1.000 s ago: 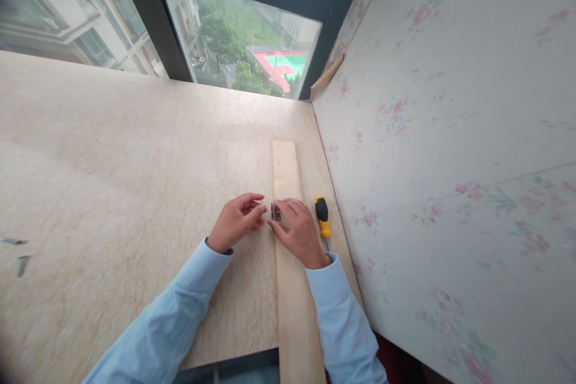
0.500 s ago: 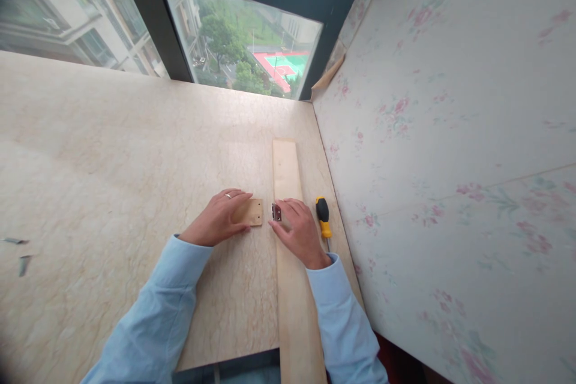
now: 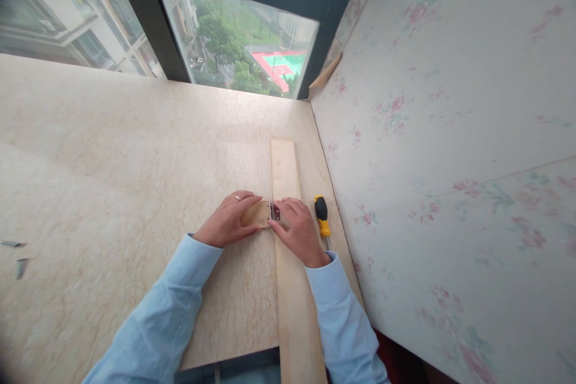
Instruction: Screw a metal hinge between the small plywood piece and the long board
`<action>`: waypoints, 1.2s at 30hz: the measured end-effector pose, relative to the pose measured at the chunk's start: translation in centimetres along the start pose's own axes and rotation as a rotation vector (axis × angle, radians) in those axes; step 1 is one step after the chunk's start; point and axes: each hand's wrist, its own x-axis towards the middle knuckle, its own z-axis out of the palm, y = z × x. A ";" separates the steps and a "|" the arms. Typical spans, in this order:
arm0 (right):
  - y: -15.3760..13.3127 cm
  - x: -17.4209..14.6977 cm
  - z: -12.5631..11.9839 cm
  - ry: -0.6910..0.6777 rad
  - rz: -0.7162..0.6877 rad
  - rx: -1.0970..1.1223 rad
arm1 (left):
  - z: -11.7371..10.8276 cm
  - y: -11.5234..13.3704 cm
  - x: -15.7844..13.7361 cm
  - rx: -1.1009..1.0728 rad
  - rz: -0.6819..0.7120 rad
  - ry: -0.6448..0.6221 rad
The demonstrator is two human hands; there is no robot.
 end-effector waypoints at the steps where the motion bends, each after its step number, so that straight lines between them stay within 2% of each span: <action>1: 0.0 0.0 0.0 -0.002 -0.003 -0.003 | 0.1 0.0 0.0 -0.005 0.005 -0.006; 13: -0.1 0.1 -0.2 -0.004 -0.004 -0.008 | 0.2 -0.4 0.0 -0.027 -0.004 -0.024; 36: 0.2 -0.2 0.1 0.022 -0.008 0.018 | 0.6 -0.7 0.0 -0.006 0.062 -0.002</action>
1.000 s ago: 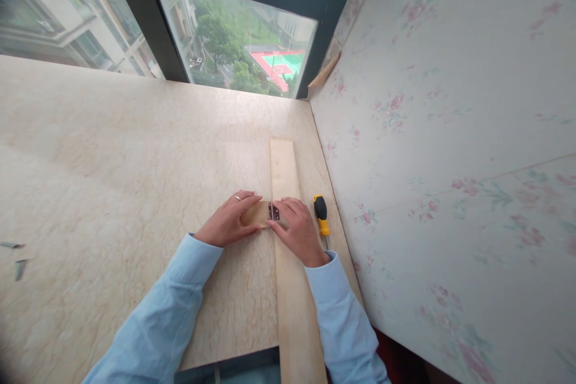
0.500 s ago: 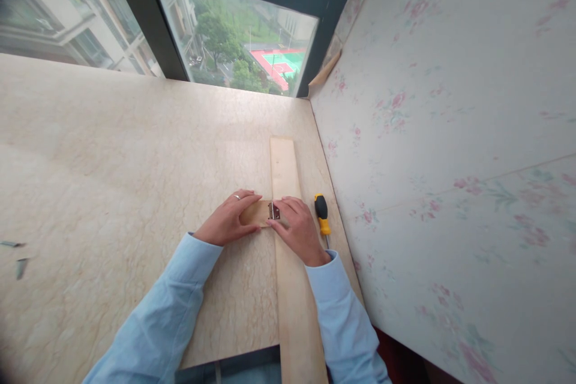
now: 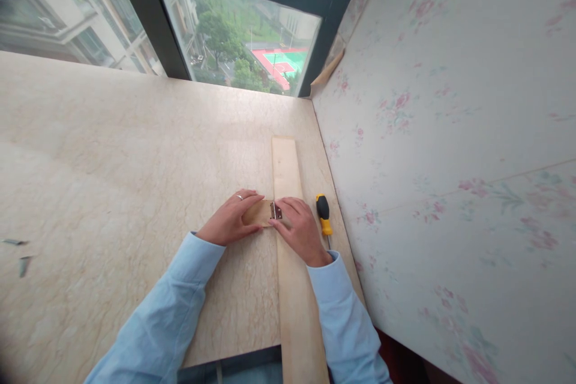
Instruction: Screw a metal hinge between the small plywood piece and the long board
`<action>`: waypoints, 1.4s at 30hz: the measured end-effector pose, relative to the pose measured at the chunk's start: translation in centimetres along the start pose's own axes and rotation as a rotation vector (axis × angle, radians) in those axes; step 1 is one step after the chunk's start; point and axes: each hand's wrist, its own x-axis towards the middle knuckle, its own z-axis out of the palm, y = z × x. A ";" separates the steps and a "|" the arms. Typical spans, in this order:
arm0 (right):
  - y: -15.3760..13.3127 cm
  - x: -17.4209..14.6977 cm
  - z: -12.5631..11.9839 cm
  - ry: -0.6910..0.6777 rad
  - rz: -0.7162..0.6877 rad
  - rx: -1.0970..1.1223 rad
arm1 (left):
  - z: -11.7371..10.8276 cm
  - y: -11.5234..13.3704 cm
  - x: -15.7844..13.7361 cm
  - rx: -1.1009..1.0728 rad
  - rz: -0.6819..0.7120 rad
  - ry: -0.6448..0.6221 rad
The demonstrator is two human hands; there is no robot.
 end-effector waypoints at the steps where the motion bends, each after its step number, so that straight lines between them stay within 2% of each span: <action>1: 0.0 0.0 0.0 0.001 0.001 0.001 | 0.0 0.0 0.0 0.002 0.000 0.003; 24: 0.0 0.0 0.0 0.008 0.025 0.006 | 0.2 0.5 0.2 0.063 0.003 0.006; 37: 0.0 -0.2 0.0 0.051 0.172 0.137 | 0.0 0.5 0.1 0.032 -0.028 -0.012; 42: 0.1 -0.2 0.1 0.053 0.184 0.153 | 0.1 0.3 0.1 0.009 -0.038 -0.009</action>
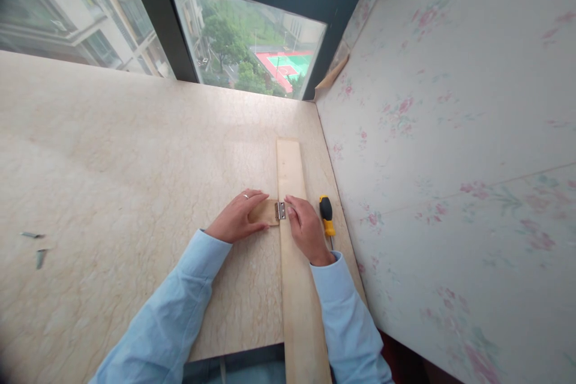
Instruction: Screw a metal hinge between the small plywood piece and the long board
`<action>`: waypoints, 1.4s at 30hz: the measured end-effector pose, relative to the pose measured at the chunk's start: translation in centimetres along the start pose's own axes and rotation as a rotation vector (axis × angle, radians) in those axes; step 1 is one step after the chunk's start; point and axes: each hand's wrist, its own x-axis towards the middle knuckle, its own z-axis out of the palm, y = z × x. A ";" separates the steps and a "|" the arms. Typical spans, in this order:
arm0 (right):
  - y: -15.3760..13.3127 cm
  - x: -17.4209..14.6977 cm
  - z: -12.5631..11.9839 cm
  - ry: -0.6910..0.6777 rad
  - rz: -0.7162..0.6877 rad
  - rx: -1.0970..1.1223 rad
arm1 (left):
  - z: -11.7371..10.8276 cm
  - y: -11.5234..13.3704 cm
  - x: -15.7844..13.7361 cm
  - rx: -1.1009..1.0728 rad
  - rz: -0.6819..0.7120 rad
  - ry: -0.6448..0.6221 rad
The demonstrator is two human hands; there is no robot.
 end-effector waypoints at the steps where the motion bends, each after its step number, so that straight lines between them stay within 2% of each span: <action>1: 0.0 0.0 0.0 -0.002 0.001 0.001 | 0.0 0.0 0.0 -0.005 0.002 0.002; 8: -0.1 -0.1 -0.2 -0.015 -0.023 -0.009 | -0.1 0.0 0.0 -0.018 0.003 0.009; 15: 0.3 0.0 -0.4 -0.097 -0.135 -0.086 | -0.1 -0.1 0.1 -0.022 0.019 0.006; 42: 0.4 0.1 -0.1 -0.072 -0.145 -0.106 | -0.1 -0.1 0.1 0.009 0.023 0.006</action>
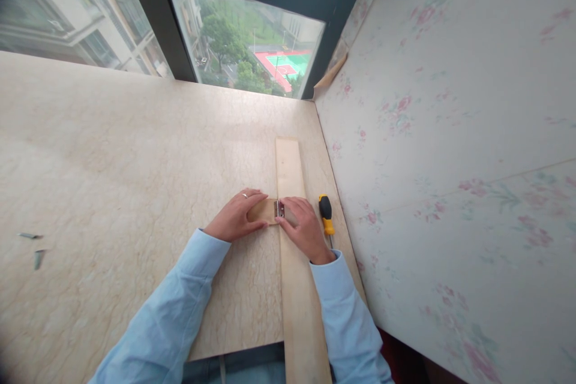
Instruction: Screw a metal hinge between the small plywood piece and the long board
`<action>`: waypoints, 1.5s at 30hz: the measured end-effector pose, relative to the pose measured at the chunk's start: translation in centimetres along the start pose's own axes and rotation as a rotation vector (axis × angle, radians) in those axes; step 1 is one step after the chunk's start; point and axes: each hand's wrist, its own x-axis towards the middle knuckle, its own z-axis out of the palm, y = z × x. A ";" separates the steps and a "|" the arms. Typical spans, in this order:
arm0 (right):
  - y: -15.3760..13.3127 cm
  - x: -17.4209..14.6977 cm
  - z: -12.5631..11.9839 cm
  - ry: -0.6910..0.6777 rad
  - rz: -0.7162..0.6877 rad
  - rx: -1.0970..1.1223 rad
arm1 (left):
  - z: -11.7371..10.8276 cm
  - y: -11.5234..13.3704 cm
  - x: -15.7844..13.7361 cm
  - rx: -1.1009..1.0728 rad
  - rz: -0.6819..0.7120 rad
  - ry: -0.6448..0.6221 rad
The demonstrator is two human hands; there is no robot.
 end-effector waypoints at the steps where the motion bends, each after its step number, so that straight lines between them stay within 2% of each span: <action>1: 0.0 0.0 0.0 0.000 0.000 0.002 | 0.0 0.0 0.0 0.000 -0.001 -0.002; 10: -0.1 -0.1 -0.2 0.009 0.039 0.047 | -0.3 0.1 0.0 -0.061 -0.022 0.003; 13: -0.1 0.1 -0.3 0.025 0.086 0.111 | -0.3 0.2 -0.1 -0.110 -0.045 0.052; 16: -0.1 0.0 -0.3 0.038 0.175 0.189 | -0.3 0.8 -0.9 -0.149 -0.083 0.156; 19: 0.1 -0.2 -0.5 0.001 0.242 0.211 | -0.6 1.9 -3.1 -0.183 -0.123 0.287; 22: 0.2 -0.2 -0.7 -0.060 0.288 0.157 | -1.3 2.7 -6.6 -0.215 -0.142 0.360; 26: -0.9 0.9 -1.0 -0.042 0.234 0.048 | -2.5 2.3 -11.9 -0.216 -0.283 0.488; 29: -3.8 2.8 -0.7 -0.043 0.126 0.004 | -3.0 1.5 -14.7 -0.238 -0.429 0.642; 31: -7.1 4.3 0.2 -0.087 0.014 0.021 | -3.1 1.2 -15.5 -0.280 -0.492 0.742; 33: -11.0 5.7 1.8 -0.156 -0.125 0.064 | -3.1 1.2 -15.6 -0.304 -0.521 0.789; 35: -15.1 7.0 4.1 -0.257 -0.250 0.116 | -3.1 1.3 -15.4 -0.282 -0.526 0.775; 37: -19.1 8.3 6.9 -0.371 -0.306 0.156 | -3.1 1.5 -15.1 -0.217 -0.543 0.726; 40: -24.2 10.0 11.6 -0.541 -0.296 0.088 | -3.1 1.5 -14.9 -0.124 -0.621 0.636; 43: -27.8 11.5 16.3 -0.707 -0.246 -0.110 | -3.1 1.4 -14.9 -0.096 -0.661 0.543; 45: -29.5 12.1 19.1 -0.739 -0.211 -0.171 | -3.0 1.2 -15.0 -0.103 -0.651 0.518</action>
